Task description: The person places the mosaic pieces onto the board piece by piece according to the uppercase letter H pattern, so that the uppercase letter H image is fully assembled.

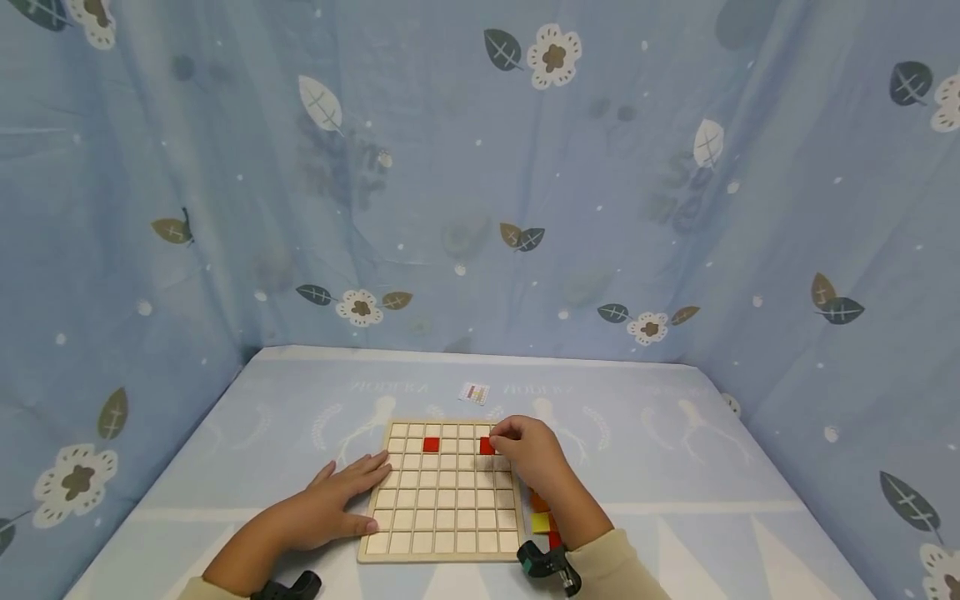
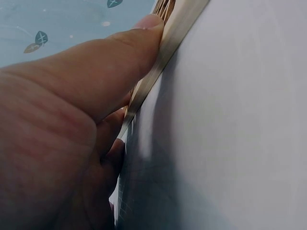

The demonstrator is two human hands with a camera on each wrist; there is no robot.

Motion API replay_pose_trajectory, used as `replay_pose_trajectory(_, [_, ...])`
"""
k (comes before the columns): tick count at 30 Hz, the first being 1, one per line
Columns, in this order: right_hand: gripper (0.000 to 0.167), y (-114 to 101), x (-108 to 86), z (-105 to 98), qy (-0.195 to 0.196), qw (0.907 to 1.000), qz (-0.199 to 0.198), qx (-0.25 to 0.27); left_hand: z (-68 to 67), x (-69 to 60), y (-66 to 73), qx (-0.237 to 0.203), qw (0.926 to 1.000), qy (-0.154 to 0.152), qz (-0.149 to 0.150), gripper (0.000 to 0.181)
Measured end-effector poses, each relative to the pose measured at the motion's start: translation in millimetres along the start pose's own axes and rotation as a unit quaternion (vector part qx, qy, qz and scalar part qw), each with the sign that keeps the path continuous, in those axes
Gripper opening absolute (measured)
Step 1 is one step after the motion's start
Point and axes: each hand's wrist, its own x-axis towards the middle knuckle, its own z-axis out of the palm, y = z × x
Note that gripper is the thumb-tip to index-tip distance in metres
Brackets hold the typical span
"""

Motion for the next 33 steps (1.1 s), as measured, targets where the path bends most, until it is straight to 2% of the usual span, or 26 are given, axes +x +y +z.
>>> replay_pose_trajectory(6, [0.006,-2.6,6.5,22.1,-0.018,0.9997,-0.018,-0.004,3.0,1.7,-0.5,-0.005,1.0000,0.000,0.006,0.091])
replay_pose_trajectory(14, [0.009,-8.3,13.7,45.1,-0.025,0.9984,0.006,0.049,1.9,-0.5,-0.9,0.009,1.0000,0.003,-0.003,0.093])
replay_pose_trajectory(22, [0.008,-18.8,15.0,60.0,-0.009,0.9986,0.020,0.047,2.2,1.5,1.2,0.004,1.0000,0.000,-0.003,0.092])
replay_pose_trajectory(33, [0.006,-25.7,16.0,81.6,-0.022,0.9974,0.025,0.063,1.0,0.2,-1.6,0.017,0.9998,0.004,-0.008,0.092])
